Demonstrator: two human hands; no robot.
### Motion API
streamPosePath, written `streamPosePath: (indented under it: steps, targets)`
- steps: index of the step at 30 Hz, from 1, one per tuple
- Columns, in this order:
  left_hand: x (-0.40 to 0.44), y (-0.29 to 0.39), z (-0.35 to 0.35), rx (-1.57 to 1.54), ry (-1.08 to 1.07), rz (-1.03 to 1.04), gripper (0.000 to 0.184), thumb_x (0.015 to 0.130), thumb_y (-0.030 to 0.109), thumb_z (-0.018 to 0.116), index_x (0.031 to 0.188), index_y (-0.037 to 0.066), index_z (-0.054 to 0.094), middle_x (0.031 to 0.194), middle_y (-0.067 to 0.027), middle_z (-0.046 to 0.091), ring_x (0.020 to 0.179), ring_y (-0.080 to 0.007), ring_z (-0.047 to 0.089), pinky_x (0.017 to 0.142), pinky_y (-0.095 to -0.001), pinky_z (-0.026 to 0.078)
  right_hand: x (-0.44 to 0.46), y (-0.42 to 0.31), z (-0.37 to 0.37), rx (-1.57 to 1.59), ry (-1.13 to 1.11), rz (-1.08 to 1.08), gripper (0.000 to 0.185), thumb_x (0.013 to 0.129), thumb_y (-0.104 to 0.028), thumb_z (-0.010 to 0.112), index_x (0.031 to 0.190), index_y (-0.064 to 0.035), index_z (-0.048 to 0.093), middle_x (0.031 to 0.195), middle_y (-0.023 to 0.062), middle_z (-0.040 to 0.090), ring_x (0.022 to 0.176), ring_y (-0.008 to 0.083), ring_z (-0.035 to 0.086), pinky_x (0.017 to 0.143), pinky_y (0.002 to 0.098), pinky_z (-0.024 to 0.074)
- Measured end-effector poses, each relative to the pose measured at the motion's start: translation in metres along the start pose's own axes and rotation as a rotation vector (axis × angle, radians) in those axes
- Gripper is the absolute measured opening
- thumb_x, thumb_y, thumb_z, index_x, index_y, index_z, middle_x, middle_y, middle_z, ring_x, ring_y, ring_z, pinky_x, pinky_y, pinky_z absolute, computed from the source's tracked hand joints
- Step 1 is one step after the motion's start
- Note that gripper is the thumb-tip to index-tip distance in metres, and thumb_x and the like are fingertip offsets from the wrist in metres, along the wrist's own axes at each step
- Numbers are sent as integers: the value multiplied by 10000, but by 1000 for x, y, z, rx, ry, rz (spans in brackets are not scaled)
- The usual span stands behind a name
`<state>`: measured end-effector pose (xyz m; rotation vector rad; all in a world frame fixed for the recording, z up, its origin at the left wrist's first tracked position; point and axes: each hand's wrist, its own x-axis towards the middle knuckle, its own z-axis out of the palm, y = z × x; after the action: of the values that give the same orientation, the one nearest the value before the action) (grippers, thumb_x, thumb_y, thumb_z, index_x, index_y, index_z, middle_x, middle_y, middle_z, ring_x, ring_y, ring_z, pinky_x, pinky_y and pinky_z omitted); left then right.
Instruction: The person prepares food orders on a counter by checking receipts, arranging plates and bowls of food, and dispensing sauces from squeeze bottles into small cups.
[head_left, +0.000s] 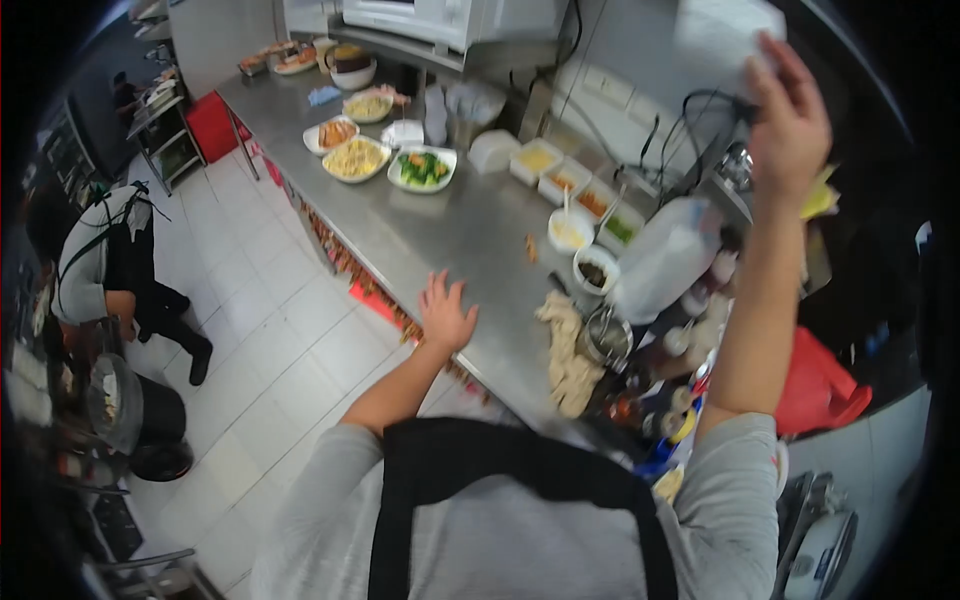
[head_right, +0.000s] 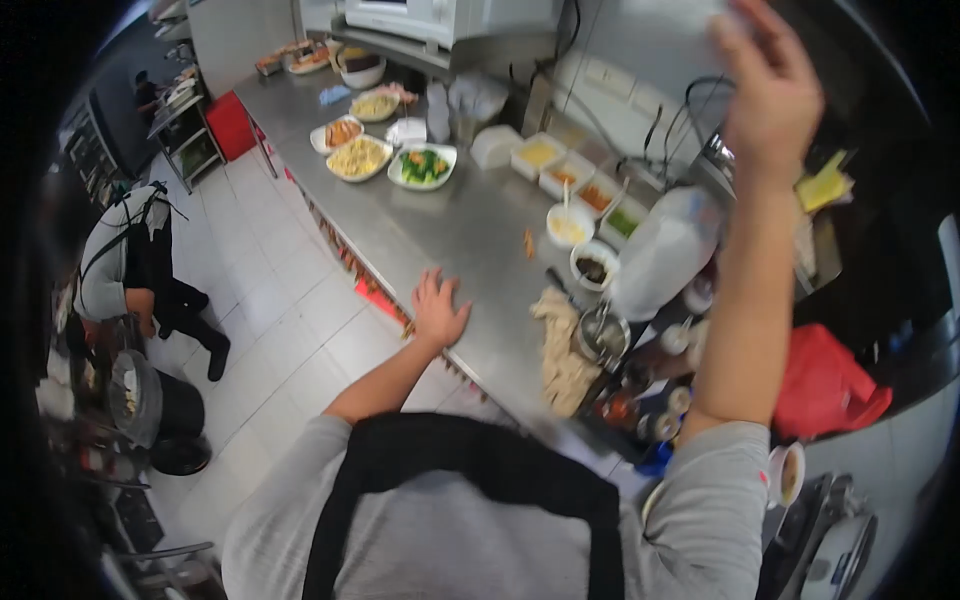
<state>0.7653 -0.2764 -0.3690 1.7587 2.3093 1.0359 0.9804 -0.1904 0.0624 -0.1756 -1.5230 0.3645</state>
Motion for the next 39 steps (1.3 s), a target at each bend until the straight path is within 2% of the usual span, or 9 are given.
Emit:
streamPosePath:
  steps: [2,4,6,8,11,15,29,35,39]
  targets:
    - [2,-17,3,-203,39,27,470,733,225,638,1157,88,489,1330,-188,321,1264,-381,252,1026,-485,231,-94,15,29,-295,-179,195,233,812,-69,618,1037,-8,626,999,49,626,863,95,560,761,215,446]
    - [10,-39,-2,-315,61,54,459,714,168,644,1142,86,501,1296,-194,349,1215,-380,310,1006,-454,269,-198,67,59,49,-95,668,242,791,-65,615,1031,-49,643,838,0,629,697,49,518,618,194,431]
    - [19,-61,-16,-334,50,84,451,695,118,642,1127,87,518,1257,-202,379,1153,-372,368,978,-418,311,-307,120,67,-116,-183,1005,284,747,-15,616,1028,-49,644,646,-42,538,571,35,459,513,193,377]
    - [33,-79,-24,-345,-3,151,440,705,127,639,1126,84,517,1244,-202,391,1136,-376,379,963,-432,322,-388,144,71,-128,-82,1266,329,711,-9,628,1037,-56,642,707,-3,566,567,59,479,535,212,402]
    - [57,-85,-33,-319,-70,300,404,709,132,645,1095,103,529,1249,-212,385,1137,-379,375,945,-433,339,-439,145,76,-461,-160,1022,372,679,-37,636,1051,-60,635,821,58,593,578,113,514,576,244,434]
    - [66,-69,-19,-309,-166,449,365,699,128,654,1047,147,547,1231,-180,403,1170,-373,354,959,-455,312,-435,133,81,-630,-195,996,412,668,-89,635,1079,-59,614,962,108,601,649,172,559,632,281,464]
    - [91,-63,-4,-142,-409,484,283,674,161,678,933,226,582,1198,-90,429,1203,-303,330,950,-494,276,-447,138,100,-488,-7,1000,444,696,-37,670,1130,-32,576,1081,114,579,634,130,594,613,246,483]
    - [105,-52,-31,226,-349,571,262,667,257,718,899,243,597,1202,-71,430,1202,-288,333,939,-512,281,-445,135,101,-541,-33,991,444,693,-45,677,1126,-32,577,1080,114,581,634,129,588,611,244,481]
    - [96,-58,-15,49,-333,604,237,671,278,718,872,226,605,1203,-56,434,1204,-280,330,929,-532,279,-446,136,101,-543,-26,990,440,690,-46,682,1119,-34,583,1077,114,582,631,128,587,608,244,482]
